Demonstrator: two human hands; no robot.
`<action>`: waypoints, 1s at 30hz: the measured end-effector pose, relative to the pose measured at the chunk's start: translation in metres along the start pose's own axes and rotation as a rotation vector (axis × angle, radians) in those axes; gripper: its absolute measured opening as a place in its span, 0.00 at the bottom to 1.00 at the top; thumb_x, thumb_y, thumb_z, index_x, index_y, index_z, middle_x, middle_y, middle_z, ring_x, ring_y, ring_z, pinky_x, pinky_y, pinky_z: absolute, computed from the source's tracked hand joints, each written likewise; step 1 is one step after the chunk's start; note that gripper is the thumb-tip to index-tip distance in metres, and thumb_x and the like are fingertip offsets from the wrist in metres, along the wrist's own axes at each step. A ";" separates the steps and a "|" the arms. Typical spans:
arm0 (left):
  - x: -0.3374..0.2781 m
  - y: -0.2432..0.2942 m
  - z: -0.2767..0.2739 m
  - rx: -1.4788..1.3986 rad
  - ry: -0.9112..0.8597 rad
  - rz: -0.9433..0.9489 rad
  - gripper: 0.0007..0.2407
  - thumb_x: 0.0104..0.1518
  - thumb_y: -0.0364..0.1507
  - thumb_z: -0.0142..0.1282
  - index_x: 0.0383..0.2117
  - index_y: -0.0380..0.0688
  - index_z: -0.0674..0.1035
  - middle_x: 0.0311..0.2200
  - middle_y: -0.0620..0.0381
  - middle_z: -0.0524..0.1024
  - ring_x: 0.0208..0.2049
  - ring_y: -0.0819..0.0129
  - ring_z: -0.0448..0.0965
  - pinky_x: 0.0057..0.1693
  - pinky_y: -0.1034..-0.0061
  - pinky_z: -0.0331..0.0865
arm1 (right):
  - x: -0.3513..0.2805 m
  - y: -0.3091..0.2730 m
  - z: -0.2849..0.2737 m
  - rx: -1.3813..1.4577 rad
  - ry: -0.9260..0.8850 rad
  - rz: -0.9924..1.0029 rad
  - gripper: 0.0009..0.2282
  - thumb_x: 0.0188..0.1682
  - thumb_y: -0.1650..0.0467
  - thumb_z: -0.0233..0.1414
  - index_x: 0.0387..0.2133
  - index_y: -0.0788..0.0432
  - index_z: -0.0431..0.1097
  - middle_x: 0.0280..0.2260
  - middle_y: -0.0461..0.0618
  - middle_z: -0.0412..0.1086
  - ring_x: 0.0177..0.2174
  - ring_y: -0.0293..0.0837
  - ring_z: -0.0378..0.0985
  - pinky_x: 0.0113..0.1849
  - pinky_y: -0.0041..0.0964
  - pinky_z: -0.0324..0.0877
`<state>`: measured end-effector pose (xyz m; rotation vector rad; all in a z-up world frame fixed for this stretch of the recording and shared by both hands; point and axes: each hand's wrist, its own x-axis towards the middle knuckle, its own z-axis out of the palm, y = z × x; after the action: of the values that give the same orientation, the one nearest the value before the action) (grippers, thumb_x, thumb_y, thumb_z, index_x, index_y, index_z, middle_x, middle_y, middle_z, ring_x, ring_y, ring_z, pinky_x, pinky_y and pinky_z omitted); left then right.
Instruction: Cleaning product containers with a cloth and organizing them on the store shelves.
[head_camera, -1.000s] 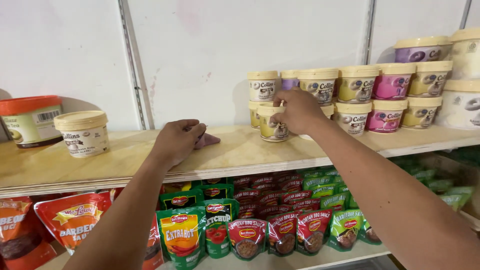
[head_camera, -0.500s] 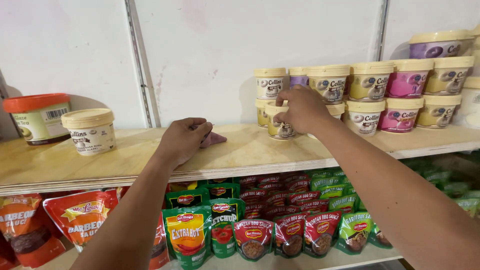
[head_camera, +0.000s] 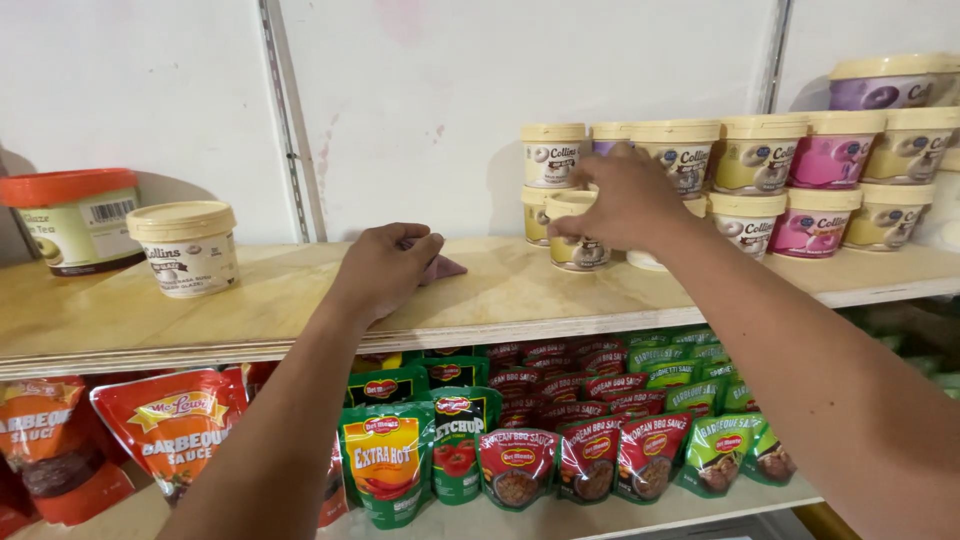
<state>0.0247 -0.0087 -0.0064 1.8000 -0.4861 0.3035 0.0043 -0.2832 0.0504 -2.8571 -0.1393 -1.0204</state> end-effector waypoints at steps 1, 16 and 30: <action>0.009 -0.011 0.003 0.002 0.004 0.002 0.14 0.63 0.28 0.51 0.46 0.24 0.78 0.27 0.52 0.83 0.41 0.66 0.88 0.42 0.80 0.76 | 0.000 -0.004 -0.001 0.002 0.003 -0.004 0.24 0.33 0.55 0.69 0.43 0.48 0.75 0.50 0.56 0.65 0.53 0.56 0.65 0.51 0.52 0.64; -0.031 0.007 -0.091 0.204 0.369 0.334 0.16 0.69 0.36 0.46 0.54 0.38 0.75 0.33 0.42 0.84 0.33 0.57 0.85 0.42 0.67 0.76 | 0.017 -0.205 0.086 0.846 -0.229 -0.288 0.35 0.52 0.72 0.50 0.74 0.38 0.50 0.49 0.62 0.74 0.44 0.53 0.75 0.46 0.41 0.75; -0.013 -0.072 -0.218 0.278 0.383 0.012 0.17 0.58 0.30 0.45 0.49 0.35 0.78 0.40 0.46 0.81 0.39 0.61 0.81 0.46 0.67 0.73 | 0.031 -0.360 0.057 0.495 0.282 -0.503 0.22 0.61 0.57 0.38 0.63 0.54 0.60 0.60 0.65 0.63 0.59 0.63 0.66 0.58 0.51 0.61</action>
<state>0.0566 0.2194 -0.0128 1.9453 -0.1893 0.7376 0.0205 0.0825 0.0502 -2.2437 -0.9711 -1.2373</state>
